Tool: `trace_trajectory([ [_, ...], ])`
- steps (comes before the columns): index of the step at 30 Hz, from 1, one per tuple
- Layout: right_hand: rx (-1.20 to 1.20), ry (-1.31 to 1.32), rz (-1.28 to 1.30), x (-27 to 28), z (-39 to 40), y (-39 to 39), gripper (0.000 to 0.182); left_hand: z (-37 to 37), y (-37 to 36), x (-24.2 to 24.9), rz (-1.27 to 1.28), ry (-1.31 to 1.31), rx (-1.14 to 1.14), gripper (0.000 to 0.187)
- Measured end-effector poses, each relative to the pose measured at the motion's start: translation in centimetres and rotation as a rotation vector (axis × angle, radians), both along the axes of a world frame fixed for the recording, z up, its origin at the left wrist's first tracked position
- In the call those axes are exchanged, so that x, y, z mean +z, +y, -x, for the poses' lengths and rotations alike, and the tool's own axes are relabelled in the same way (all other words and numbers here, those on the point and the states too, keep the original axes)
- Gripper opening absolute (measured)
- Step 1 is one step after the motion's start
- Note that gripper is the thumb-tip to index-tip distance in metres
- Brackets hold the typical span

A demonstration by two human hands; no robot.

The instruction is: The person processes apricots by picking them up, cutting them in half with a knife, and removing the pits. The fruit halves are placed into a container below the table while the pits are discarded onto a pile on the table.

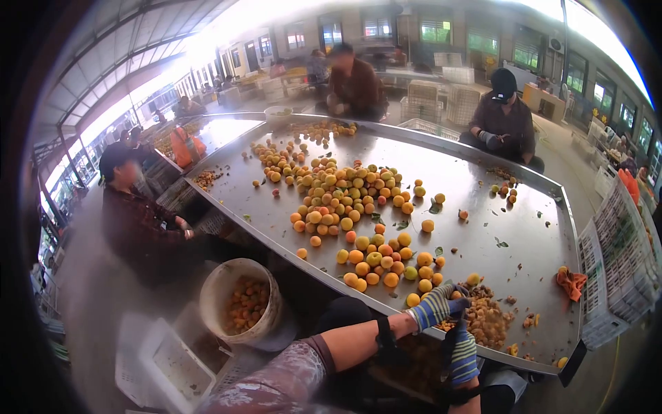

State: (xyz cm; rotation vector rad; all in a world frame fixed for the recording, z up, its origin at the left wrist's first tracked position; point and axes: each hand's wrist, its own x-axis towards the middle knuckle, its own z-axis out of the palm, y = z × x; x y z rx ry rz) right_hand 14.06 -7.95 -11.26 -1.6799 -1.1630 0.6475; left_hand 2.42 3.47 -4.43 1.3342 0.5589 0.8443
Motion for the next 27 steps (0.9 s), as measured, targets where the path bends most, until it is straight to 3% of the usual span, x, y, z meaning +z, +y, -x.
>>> trace_trajectory([
  [2,0.020,0.014,-0.057,3.3,1.7,-1.1,0.046,0.4,-0.4,1.1,0.002,0.013,-0.022,0.029],
  [4,-0.025,0.955,0.192,6.5,2.5,-2.0,0.045,0.2,-0.9,1.5,0.115,-0.056,-0.087,0.029],
  [5,-0.029,0.952,0.188,7.1,3.0,-2.0,0.045,0.0,-0.9,1.5,0.113,-0.060,-0.092,0.029],
  [7,-0.030,-0.056,-0.206,7.8,3.6,-2.1,0.047,-0.2,-1.2,2.0,0.140,-0.148,-0.079,0.039],
  [8,-0.031,-0.058,-0.210,8.1,3.4,-2.1,0.047,0.0,-1.3,2.5,0.136,-0.150,-0.080,0.039],
  [11,-0.154,-0.054,-0.107,7.7,2.4,-1.9,0.052,0.7,-1.2,3.1,-0.318,0.075,0.050,0.067],
  [14,-0.121,-0.253,0.064,7.6,1.3,-2.0,0.039,1.5,-1.0,3.7,-0.304,0.075,-0.013,0.074],
  [16,-0.126,-0.234,0.003,7.3,1.4,-1.9,0.042,2.4,-0.9,4.8,-0.334,0.128,-0.045,0.077],
  [19,0.038,0.207,0.056,10.7,3.0,-2.2,0.048,2.6,-1.1,4.9,-0.342,0.090,-0.012,0.072],
  [24,0.044,0.411,-0.128,8.6,3.9,-2.4,0.041,1.8,-0.8,3.4,-0.384,0.145,0.020,0.054],
  [26,0.105,1.299,0.307,12.9,4.5,-3.6,0.040,1.6,-0.9,3.0,-0.320,0.133,-0.010,0.048],
  [27,0.149,1.349,0.308,13.7,4.9,-3.8,0.041,1.7,-1.3,3.7,-0.283,0.109,-0.010,0.041],
])
